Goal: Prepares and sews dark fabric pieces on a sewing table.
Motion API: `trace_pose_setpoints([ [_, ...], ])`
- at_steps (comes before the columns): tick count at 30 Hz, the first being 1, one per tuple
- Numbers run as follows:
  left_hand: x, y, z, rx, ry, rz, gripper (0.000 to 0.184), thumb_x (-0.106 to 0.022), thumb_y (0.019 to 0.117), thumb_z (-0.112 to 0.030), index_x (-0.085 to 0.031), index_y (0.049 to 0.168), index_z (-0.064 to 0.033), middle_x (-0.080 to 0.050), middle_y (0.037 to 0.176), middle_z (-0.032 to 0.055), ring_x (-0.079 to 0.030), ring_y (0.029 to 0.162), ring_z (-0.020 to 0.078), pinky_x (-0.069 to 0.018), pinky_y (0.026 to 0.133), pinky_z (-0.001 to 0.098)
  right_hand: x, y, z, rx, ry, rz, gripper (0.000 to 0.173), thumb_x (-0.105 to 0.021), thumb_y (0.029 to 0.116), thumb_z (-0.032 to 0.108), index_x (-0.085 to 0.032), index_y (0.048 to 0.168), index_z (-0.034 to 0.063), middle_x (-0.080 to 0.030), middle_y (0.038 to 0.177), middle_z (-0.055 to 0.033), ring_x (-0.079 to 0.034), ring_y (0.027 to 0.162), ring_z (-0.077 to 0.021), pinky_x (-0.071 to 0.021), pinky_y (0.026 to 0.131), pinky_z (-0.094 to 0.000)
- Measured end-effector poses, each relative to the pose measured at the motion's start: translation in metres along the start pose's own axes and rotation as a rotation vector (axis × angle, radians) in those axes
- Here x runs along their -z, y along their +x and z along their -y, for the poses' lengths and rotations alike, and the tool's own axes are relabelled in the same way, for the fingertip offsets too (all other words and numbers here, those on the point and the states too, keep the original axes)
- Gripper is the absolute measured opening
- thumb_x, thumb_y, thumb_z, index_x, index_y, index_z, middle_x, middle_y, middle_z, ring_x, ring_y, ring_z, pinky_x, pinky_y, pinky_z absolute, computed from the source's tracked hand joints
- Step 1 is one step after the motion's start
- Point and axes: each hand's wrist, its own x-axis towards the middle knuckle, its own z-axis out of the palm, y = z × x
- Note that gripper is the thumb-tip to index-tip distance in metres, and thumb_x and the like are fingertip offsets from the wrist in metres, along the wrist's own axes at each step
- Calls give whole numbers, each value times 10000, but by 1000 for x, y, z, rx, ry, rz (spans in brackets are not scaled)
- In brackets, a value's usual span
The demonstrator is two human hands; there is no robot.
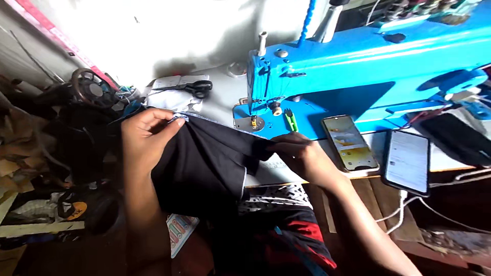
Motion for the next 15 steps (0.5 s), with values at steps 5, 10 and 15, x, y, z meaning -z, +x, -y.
trace_pose_setpoints([
  [5, -3, 3, -7, -13, -18, -5, 137, -731, 874, -32, -695, 1001, -69, -729, 935, -107, -684, 836, -29, -583, 788, 171, -46, -25, 1, 38, -203, 25, 260, -596, 998, 224, -763, 1150, 94, -700, 1271, -99, -645, 1133, -337, -509, 904, -511],
  [10, -5, 4, -13, -6, -42, -18, 143, -730, 876, -29, -693, 1004, -79, -731, 919, -107, -688, 828, -20, -586, 780, 180, -97, -27, 9, -50, -205, -28, 323, -647, 970, 231, -728, 1232, 60, -657, 1358, -149, -633, 1186, -390, -491, 936, -586],
  [15, -2, 4, -17, 17, -36, -71, 129, -726, 879, -32, -693, 989, -92, -724, 871, -125, -679, 781, -29, -577, 742, 170, -114, -15, 24, -35, -140, -204, 368, -626, 936, 287, -742, 1193, 50, -698, 1264, -169, -671, 1070, -375, -492, 894, -564],
])
